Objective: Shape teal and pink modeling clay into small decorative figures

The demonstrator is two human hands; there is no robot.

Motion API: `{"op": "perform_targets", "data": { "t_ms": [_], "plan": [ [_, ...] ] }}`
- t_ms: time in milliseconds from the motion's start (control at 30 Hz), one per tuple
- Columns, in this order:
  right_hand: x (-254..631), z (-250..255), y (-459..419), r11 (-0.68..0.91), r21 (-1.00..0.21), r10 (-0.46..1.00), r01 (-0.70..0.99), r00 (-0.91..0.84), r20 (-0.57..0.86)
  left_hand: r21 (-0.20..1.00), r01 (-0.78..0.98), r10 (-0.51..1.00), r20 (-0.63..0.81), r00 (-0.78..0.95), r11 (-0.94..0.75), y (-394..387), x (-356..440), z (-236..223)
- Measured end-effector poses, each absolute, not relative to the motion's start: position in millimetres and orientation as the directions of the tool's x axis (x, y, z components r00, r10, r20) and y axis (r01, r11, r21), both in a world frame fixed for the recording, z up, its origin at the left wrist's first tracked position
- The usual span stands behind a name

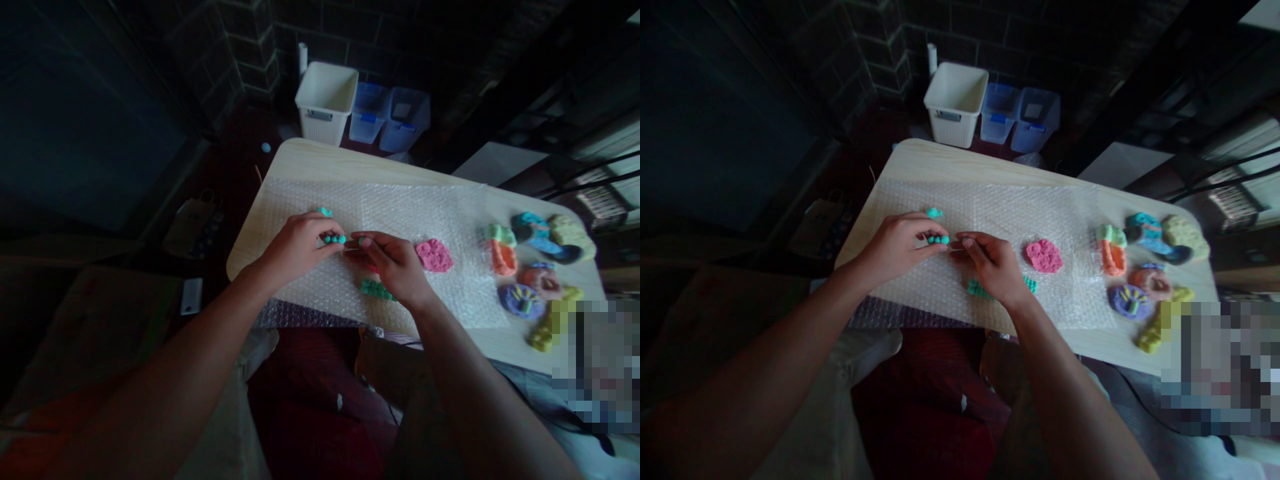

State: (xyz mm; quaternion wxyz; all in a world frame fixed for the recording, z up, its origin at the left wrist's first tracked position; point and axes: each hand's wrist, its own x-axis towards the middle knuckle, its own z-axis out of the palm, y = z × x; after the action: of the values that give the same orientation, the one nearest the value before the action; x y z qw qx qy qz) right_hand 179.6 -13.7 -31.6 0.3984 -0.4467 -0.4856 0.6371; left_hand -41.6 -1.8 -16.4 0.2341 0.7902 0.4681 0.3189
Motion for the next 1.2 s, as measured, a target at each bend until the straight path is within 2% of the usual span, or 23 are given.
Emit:
{"op": "perform_targets", "data": {
  "t_ms": [167,300,500,733,1000,1200],
  "plan": [
    [178,-27,-15,-0.12,-0.987,0.958,0.11,-0.249,-0.144,0.664,0.597,0.891,0.285,0.354,-0.45,-2,-41,-17],
    [180,-28,-15,-0.096,-0.983,0.964,0.157,-0.232,-0.131,0.662,0.594,0.887,0.294,0.356,-0.458,-2,-40,-17],
    [184,-36,-12,-0.115,-0.99,0.96,0.086,-0.248,-0.133,0.645,0.591,0.873,0.316,0.371,-0.484,0,-41,-19],
    [183,-37,-11,-0.146,-0.986,0.957,-0.077,-0.262,-0.121,0.647,0.58,0.866,0.319,0.384,-0.495,-1,-41,-19],
    [184,-40,-10,-0.054,-0.999,0.968,-0.006,-0.245,-0.051,0.603,0.575,0.833,0.375,0.407,-0.553,0,-42,-24],
    [182,-37,-11,-0.093,-0.99,0.969,-0.107,-0.239,-0.065,0.614,0.547,0.821,0.379,0.428,-0.569,-1,-41,-22]
  ]
}}
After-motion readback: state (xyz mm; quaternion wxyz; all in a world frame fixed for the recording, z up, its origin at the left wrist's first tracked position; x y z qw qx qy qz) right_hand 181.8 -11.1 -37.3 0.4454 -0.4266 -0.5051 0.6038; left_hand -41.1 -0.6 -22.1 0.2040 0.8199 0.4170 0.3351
